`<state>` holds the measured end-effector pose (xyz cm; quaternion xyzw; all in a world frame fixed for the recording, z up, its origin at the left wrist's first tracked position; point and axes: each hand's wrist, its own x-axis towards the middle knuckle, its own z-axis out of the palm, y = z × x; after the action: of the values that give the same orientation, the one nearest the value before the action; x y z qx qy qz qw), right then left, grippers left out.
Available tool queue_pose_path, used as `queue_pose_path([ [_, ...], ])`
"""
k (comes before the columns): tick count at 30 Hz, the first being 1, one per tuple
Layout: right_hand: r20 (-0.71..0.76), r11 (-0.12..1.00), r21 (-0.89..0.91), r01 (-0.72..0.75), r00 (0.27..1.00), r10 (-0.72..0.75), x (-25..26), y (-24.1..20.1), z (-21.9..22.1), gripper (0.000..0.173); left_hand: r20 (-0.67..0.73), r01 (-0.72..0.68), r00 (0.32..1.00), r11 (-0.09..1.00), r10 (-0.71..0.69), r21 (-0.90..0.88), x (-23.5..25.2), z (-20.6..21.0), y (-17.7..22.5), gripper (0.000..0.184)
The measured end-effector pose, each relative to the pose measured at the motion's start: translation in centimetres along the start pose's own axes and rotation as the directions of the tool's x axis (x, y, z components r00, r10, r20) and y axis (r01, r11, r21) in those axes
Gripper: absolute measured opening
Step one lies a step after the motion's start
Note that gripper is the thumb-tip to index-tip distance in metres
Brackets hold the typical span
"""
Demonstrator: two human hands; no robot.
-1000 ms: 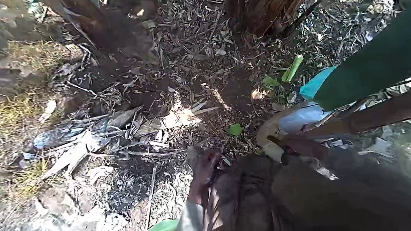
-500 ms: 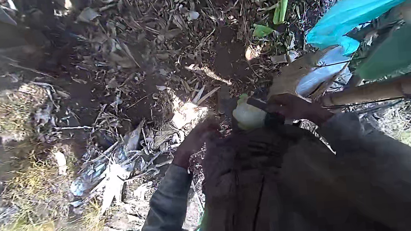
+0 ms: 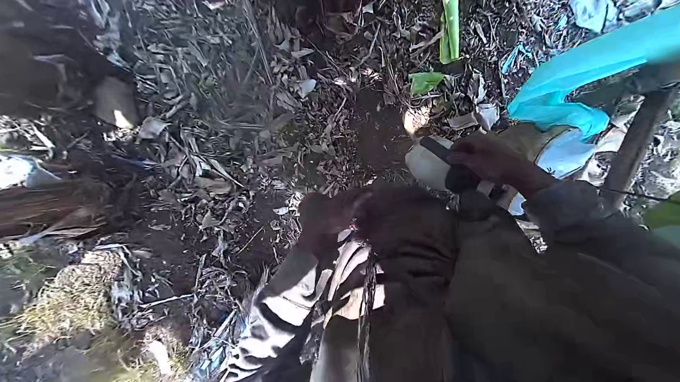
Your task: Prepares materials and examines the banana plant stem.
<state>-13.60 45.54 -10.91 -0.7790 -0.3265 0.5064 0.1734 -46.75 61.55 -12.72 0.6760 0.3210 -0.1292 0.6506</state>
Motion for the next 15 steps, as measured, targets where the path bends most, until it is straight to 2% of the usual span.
queue_pose_path([
  [2, -0.052, 0.998, -0.006, -0.07, 0.996, 0.069, 1.6, -0.4, -1.0, 0.026, 0.063, -0.034, 0.997, 0.988, 0.044, -0.148, 1.3, -3.4, -1.7, 0.043],
  [4, -0.104, 0.996, -0.017, -0.088, 0.991, 0.086, 3.5, 0.2, -0.6, 0.027, 0.222, -0.14, 0.956, 0.964, 0.191, -0.226, 4.0, -6.6, -5.1, 0.045],
  [6, -0.065, 0.988, -0.041, -0.146, 0.988, 0.143, 4.5, 1.7, 1.5, 0.032, 0.312, -0.194, 0.912, 0.951, 0.265, -0.24, 4.8, -8.9, -8.3, 0.046],
  [7, -0.023, 0.985, -0.036, -0.166, 0.986, 0.165, 5.5, 1.3, 2.2, 0.036, 0.318, -0.204, 0.908, 0.951, 0.273, -0.234, 5.3, -11.0, -8.1, 0.043],
  [9, -0.052, 0.989, -0.001, -0.147, 0.988, 0.147, 8.4, -1.5, 2.6, 0.042, 0.259, -0.161, 0.944, 0.971, 0.203, -0.175, 6.8, -15.8, -5.9, 0.035],
  [12, -0.159, 0.991, 0.059, -0.121, 0.979, 0.129, 13.2, -5.9, 2.8, 0.049, 0.099, -0.106, 0.989, 0.994, 0.106, -0.004, 13.2, -23.7, -2.6, 0.037],
  [15, -0.318, 0.996, -0.051, -0.077, 0.946, 0.057, 14.3, -14.5, -1.5, 0.053, -0.003, -0.221, 0.974, 0.956, 0.226, 0.19, 18.1, -31.2, 4.9, 0.044],
])
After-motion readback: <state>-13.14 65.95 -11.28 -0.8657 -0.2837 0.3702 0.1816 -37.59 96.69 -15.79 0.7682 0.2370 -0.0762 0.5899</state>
